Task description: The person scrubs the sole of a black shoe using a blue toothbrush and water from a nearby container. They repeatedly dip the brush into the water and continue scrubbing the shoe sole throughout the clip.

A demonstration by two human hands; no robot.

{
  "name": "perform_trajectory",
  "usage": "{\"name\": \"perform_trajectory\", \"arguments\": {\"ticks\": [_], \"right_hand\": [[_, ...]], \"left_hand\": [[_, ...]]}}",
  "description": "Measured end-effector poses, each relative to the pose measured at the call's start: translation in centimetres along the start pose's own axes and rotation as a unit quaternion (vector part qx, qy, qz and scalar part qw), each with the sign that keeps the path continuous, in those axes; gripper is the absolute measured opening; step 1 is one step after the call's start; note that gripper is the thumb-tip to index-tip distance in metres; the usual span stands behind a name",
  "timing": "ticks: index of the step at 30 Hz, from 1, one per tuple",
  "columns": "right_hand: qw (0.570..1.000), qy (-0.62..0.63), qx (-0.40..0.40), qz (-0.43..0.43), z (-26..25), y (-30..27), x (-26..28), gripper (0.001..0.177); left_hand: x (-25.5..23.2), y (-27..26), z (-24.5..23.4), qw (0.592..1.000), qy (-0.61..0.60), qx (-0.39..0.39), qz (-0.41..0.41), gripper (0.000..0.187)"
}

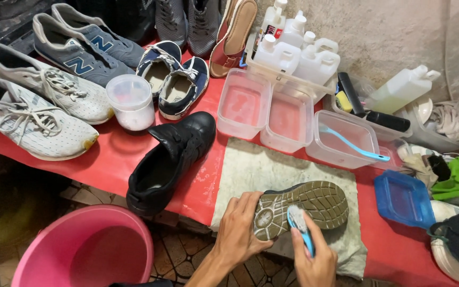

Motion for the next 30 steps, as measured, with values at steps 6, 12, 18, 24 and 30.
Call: {"name": "perform_trajectory", "arguments": {"ticks": [6, 12, 18, 24, 30], "right_hand": [[0.997, 0.039, 0.043, -0.057, 0.3, 3.0, 3.1, 0.048], [0.999, -0.006, 0.037, -0.035, 0.3, 2.6, 1.6, 0.044], [0.999, -0.014, 0.027, 0.017, 0.0, 1.0, 1.4, 0.049], [0.997, 0.005, 0.028, -0.069, -0.4, 3.0, 3.1, 0.047], [0.980, 0.003, -0.002, -0.197, 0.6, 1.0, 2.4, 0.038]], "left_hand": [[-0.2, -0.2, -0.4, 1.000, -0.005, 0.000, 0.016, 0.112], [-0.3, 0.0, -0.4, 1.000, -0.010, 0.010, -0.001, 0.113], [0.0, 0.0, -0.2, 1.000, -0.007, 0.002, 0.013, 0.114], [-0.2, 0.1, -0.5, 1.000, -0.006, 0.014, -0.007, 0.112], [0.1, 0.0, 0.1, 1.000, -0.006, -0.001, 0.005, 0.114]]}}
Point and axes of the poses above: each hand's wrist, its own y-axis towards the middle knuckle, its own z-axis out of the palm, x = y × z, the point moved 3 cm from there along y, towards the middle knuckle, and after that the axes turned 6 degrees about -z, right-handed, at the moved point
